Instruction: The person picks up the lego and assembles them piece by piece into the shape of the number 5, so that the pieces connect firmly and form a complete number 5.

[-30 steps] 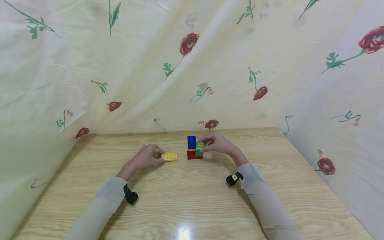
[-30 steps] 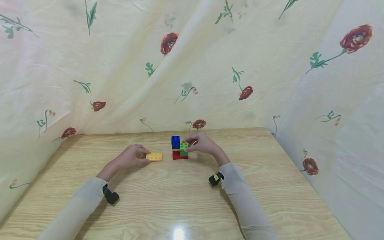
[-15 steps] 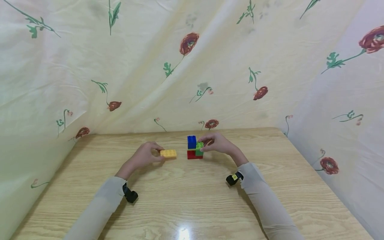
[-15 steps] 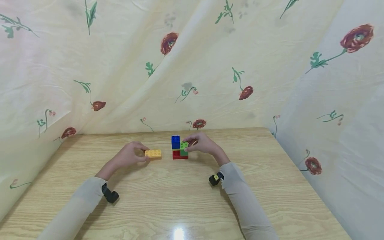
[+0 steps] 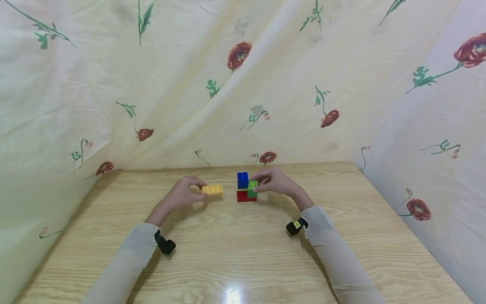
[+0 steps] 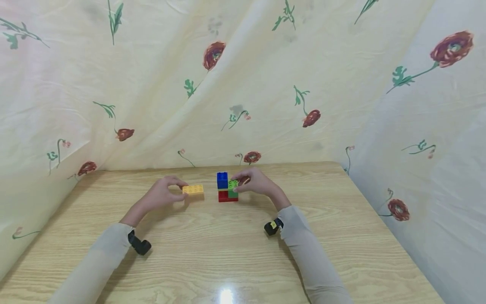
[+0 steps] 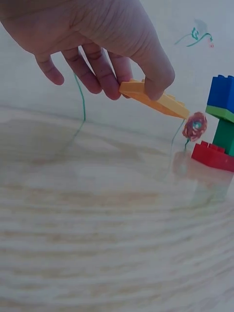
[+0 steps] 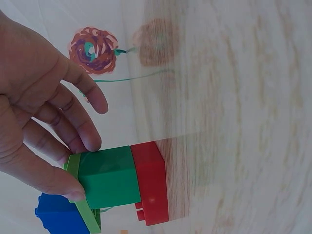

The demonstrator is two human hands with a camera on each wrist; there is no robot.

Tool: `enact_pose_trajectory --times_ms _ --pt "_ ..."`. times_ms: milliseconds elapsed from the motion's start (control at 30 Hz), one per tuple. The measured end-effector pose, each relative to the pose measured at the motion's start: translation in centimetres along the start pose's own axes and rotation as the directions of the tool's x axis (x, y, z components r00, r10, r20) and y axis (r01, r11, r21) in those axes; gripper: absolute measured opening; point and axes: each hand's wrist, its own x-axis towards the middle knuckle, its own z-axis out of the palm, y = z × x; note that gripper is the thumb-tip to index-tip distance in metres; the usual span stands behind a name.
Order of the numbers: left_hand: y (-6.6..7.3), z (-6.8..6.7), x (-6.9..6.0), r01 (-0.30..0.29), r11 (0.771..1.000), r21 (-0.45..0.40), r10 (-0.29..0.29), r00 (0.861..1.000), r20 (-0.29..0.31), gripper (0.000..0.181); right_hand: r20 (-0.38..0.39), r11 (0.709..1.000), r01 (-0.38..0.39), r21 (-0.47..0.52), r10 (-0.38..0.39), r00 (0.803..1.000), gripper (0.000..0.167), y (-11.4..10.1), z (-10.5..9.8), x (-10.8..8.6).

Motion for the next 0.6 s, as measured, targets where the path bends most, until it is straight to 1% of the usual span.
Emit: enact_pose_trajectory --times_ms 100,333,500,600 --pt "0.3 -0.1 0.2 -0.001 1.0 -0.015 0.001 1.0 -0.018 0.03 0.002 1.0 0.007 0.0 -0.007 1.0 0.039 0.2 -0.1 0.0" --pt "1.2 -0.4 0.8 -0.017 1.0 -0.018 0.015 0.997 -0.074 0.032 0.005 1.0 0.029 -0.009 -0.029 1.0 0.037 0.4 -0.1 0.1" --pt "1.5 -0.4 1.4 -0.043 0.999 -0.012 0.042 0.994 -0.097 0.032 0.005 1.0 0.026 -0.008 -0.026 1.0 0.037 0.4 -0.1 0.1" --pt "1.6 -0.5 1.6 -0.047 0.999 -0.023 0.044 0.993 -0.108 0.031 0.004 1.0 0.021 -0.003 -0.021 1.0 0.037 0.3 -0.1 0.2"
